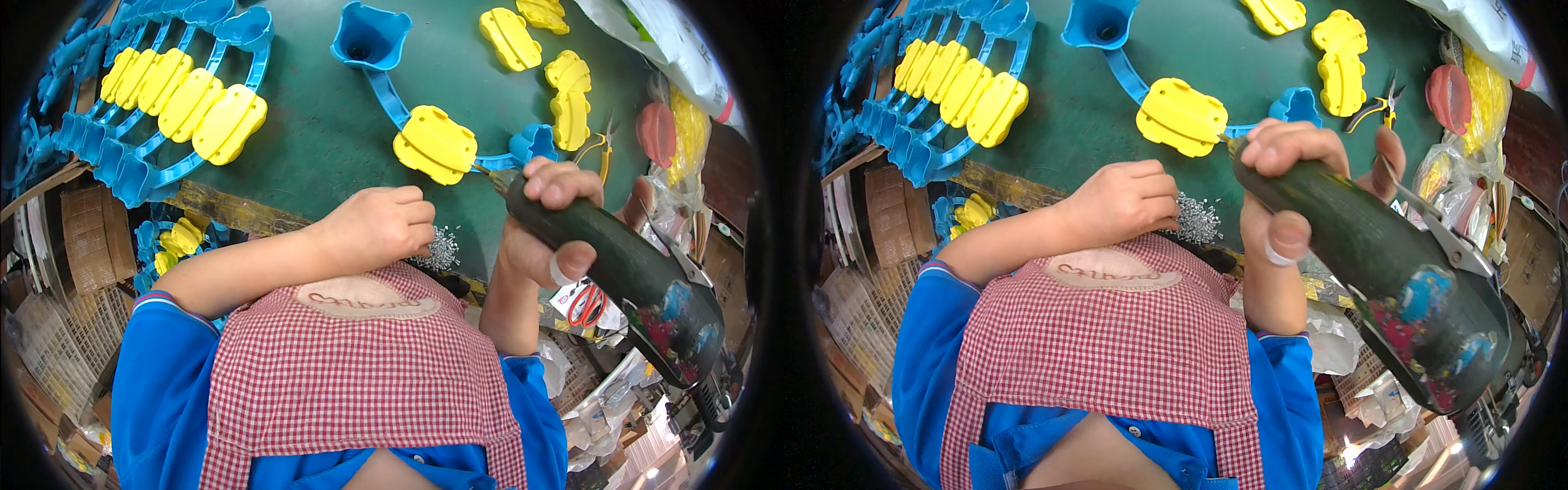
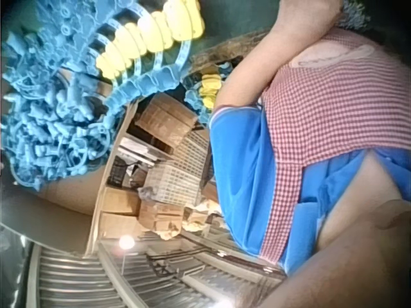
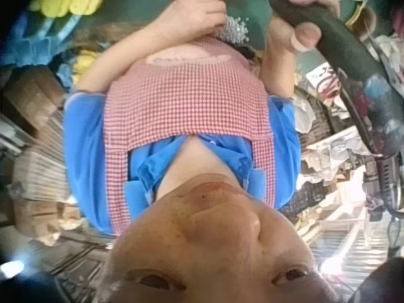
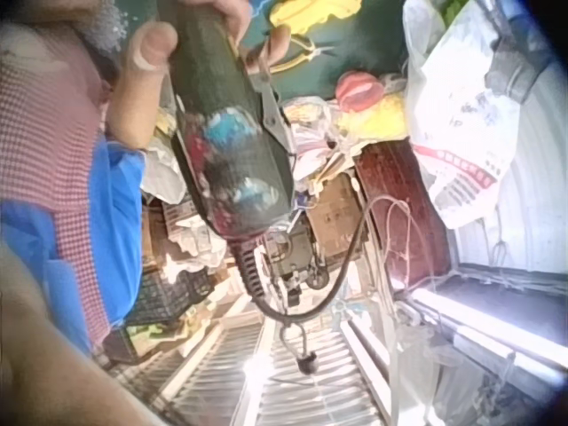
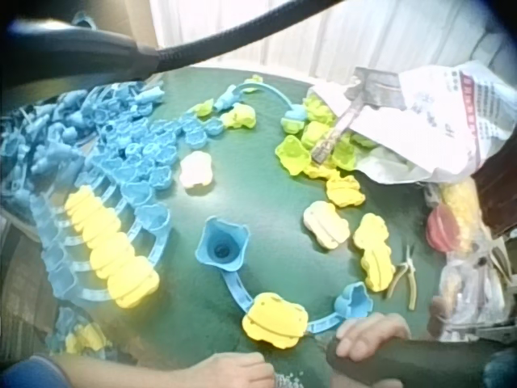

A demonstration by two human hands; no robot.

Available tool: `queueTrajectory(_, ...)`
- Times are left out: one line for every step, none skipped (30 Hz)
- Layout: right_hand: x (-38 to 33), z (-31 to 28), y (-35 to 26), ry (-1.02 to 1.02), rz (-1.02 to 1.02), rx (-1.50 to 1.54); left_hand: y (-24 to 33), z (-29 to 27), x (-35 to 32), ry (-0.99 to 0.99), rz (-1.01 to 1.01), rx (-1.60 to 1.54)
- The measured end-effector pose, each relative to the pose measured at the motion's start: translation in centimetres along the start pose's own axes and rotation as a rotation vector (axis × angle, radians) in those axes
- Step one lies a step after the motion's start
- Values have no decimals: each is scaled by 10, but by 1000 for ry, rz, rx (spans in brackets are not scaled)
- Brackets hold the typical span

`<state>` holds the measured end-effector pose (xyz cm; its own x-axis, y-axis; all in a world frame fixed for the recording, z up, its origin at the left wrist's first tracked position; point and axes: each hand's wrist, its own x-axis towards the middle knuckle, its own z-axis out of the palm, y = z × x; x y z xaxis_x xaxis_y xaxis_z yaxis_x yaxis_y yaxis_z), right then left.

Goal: The person assembles blue and yellow plastic components on a green workbench. They use a handheld power tool to fasten small metal pins into the parts, then connect the pieces together by hand. Finished assemblies are placed into a white basket.

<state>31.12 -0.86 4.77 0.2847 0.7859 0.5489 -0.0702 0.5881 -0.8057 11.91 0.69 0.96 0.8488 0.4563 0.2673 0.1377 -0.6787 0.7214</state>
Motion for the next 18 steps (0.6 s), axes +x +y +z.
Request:
queueTrajectory(2, 0, 4, -4, 6, -26, 2, 0, 1, -35, -18, 2)
queueTrajectory(3, -1, 7, -5, 12, -53, 3, -1, 3, -70, -37, 4)
queueTrajectory(4, -1, 10, -6, 16, -55, 3, -3, 6, -79, -42, 37)
queueTrajectory(5, 0, 10, 0, 18, -72, 1, -9, 14, 6, 11, 104)
queueTrajectory(4, 0, 11, 14, 31, -71, -4, -16, 25, 93, 54, 179)
queueTrajectory(3, 0, 14, 28, 44, -70, -11, -20, 35, 180, 97, 253)
queueTrajectory(3, 2, 15, 42, 58, -71, -21, -21, 45, 254, 101, 304)
queueTrajectory(3, 4, 16, 84, 58, -11, -32, -22, 53, 330, 103, 359)
queueTrajectory(3, 8, 18, 126, 58, 50, -41, -19, 55, 330, 87, 379)
queueTrajectory(4, 10, 20, 170, 58, 108, -43, -17, 55, 328, 74, 374)
queueTrajectory(4, 10, 23, 168, 64, 93, -44, -14, 55, 326, 61, 368)
queueTrajectory(2, 10, 27, 166, 70, 77, -46, -13, 56, 325, 49, 362)
queueTrajectory(2, 9, 28, 147, 78, 83, -46, -12, 56, 340, 48, 364)
queueTrajectory(2, 9, 29, 128, 86, 89, -47, -11, 56, 342, 46, 363)
queueTrajectory(3, 7, 28, 93, 94, 117, -49, -9, 56, 343, 44, 361)
queueTrajectory(5, 5, 29, 53, 102, 150, -49, -10, 56, 348, 38, 366)
queueTrajectory(10, 2, 27, -35, 97, -5, -48, -12, 55, 349, 42, 390)
queueTrajectory(14, -1, 23, -54, 87, 73, -45, -14, 55, 349, 46, 414)
